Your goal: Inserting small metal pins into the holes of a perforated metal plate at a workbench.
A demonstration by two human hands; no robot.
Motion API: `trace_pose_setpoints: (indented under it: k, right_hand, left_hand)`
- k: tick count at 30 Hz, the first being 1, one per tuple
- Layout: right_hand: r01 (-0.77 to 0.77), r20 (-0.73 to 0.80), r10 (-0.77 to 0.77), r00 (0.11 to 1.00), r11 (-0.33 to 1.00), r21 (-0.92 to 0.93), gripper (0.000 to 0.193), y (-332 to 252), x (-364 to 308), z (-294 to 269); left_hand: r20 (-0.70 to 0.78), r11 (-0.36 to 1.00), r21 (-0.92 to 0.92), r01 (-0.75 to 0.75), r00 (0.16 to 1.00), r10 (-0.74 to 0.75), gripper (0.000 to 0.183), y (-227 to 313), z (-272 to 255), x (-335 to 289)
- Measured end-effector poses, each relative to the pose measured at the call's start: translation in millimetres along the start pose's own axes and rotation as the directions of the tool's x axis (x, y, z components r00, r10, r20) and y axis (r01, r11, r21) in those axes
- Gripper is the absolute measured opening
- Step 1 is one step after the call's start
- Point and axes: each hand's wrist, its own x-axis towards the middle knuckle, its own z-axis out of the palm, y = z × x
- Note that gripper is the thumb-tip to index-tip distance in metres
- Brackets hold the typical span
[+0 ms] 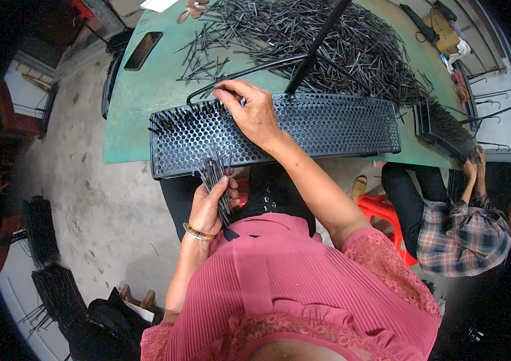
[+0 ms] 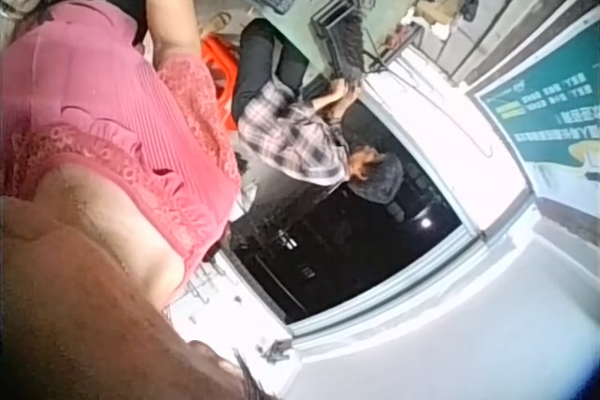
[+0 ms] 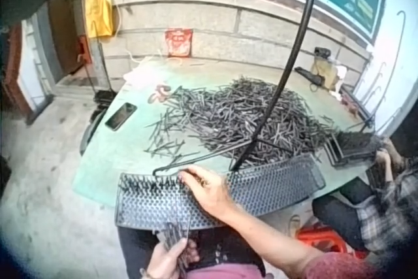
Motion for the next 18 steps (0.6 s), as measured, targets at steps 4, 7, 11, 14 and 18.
trace_pose_setpoints:
  k: [4,7,11,14,18]
  right_hand:
    - [-0.065,-0.049,0.069,0.996,0.995,0.08,0.014,6,0,4]
    - [0.0,-0.029,0.0,1.0,1.0,-0.019,0.014,10,-3,6]
    - [0.185,0.068,-0.178,0.982,0.975,-0.126,0.015,14,-3,4]
    - [0.239,0.073,-0.229,0.971,0.955,-0.173,0.019,15,-2,8]
    - [0.385,0.159,-0.355,0.921,0.888,-0.252,0.021,15,-2,8]
  left_hand:
    - [0.004,1.0,-0.005,0.001,1.0,-0.001,0.023,4,1,-1]
    - [0.02,0.999,-0.041,0.024,1.0,-0.023,0.025,4,-2,1]
    - [0.004,0.999,-0.006,0.032,0.999,-0.032,0.026,6,0,0]
    - [-0.013,0.999,0.008,0.044,0.999,-0.044,0.026,7,0,0]
    - [-0.003,0.999,0.035,0.031,1.0,-0.031,0.026,6,-2,0]
